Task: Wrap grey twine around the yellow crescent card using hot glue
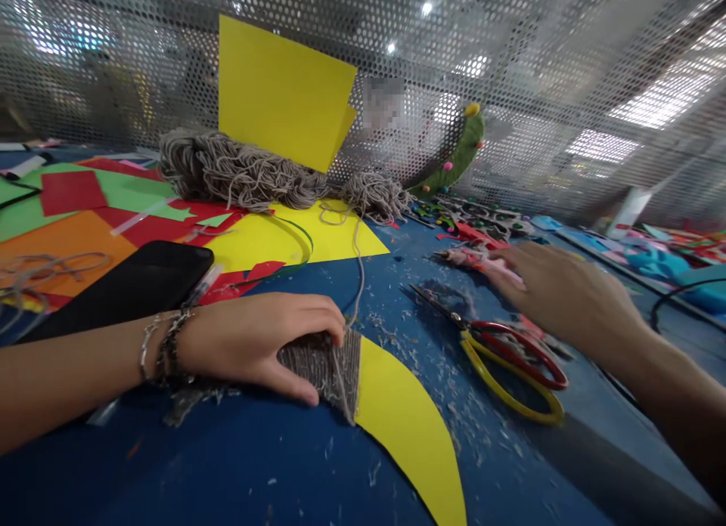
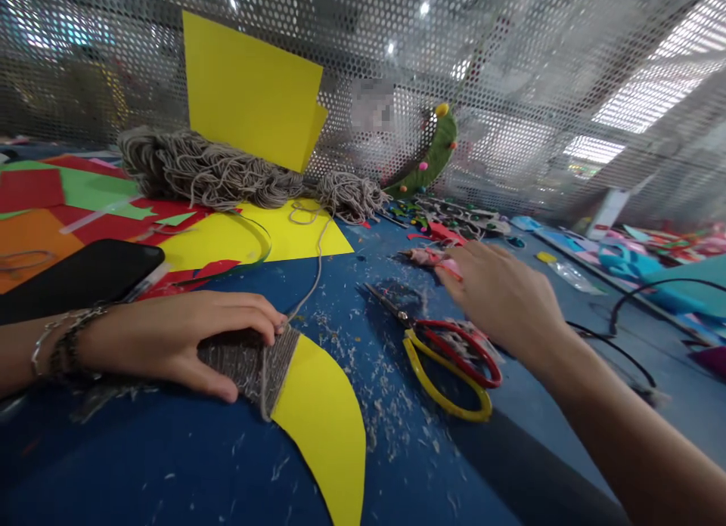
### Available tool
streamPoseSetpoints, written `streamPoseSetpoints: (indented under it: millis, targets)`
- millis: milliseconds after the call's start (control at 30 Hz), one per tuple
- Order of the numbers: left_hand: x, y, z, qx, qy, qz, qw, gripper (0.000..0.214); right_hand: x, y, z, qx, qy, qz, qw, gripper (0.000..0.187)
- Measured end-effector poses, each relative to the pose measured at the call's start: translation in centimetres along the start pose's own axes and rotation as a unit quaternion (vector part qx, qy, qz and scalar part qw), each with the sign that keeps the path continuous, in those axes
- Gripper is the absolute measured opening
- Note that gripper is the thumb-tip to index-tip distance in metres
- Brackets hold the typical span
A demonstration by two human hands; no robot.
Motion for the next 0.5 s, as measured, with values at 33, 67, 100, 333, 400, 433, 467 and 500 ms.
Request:
streamPoseSetpoints:
  millis: [33, 67, 100, 333, 400, 433, 467, 500]
  targets:
    - [0.1, 0.0, 0.0, -0.003, 0.002, 0.003, 1.0, 0.033, -0.7, -0.3, -2.3, 0.031, -0.016, -0.04, 0.999, 0.037]
    - [0.1, 0.0, 0.1, -0.005, 0.004, 0.004, 1.0, 0.033, -1.2, -0.5, -4.6, 0.059, -0.04, -0.071, 0.995, 0.035]
    - [0.1, -0.1, 0.1, -0.007, 0.006, 0.005, 1.0, 0.033, -1.7, -0.6, -7.0, 0.091, -0.068, -0.096, 0.989, 0.034]
    - [0.0, 0.1, -0.3, 0.014, -0.001, 0.004, 1.0, 0.045, -5.1, -0.5, -17.9, 0.271, -0.278, -0.231, 0.892, 0.022]
    - [0.2, 0.1, -0.5, 0.024, 0.002, 0.015, 1.0, 0.051, -5.7, -0.9, -18.0, 0.269, -0.279, -0.242, 0.89, 0.018]
    - [0.2, 0.1, -0.5, 0.025, 0.004, 0.018, 1.0, 0.053, -5.9, -1.1, -18.0, 0.267, -0.281, -0.247, 0.888, 0.018]
    - [0.3, 0.1, -0.5, 0.023, 0.005, 0.02, 1.0, 0.053, -5.9, -1.1, -17.9, 0.269, -0.286, -0.251, 0.885, 0.018]
    - [0.3, 0.1, -0.4, 0.021, 0.003, 0.022, 1.0, 0.053, -5.8, -1.1, -17.9, 0.275, -0.296, -0.253, 0.879, 0.019]
Point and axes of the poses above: each hand's wrist, its own y-axis away from the middle knuckle, its own x-axis out of the back of the hand, z = x × y, the point moved 10 cm from there along -y, towards the middle knuckle, and after that the axes turned 13 degrees about -y, right-handed, at the moved point
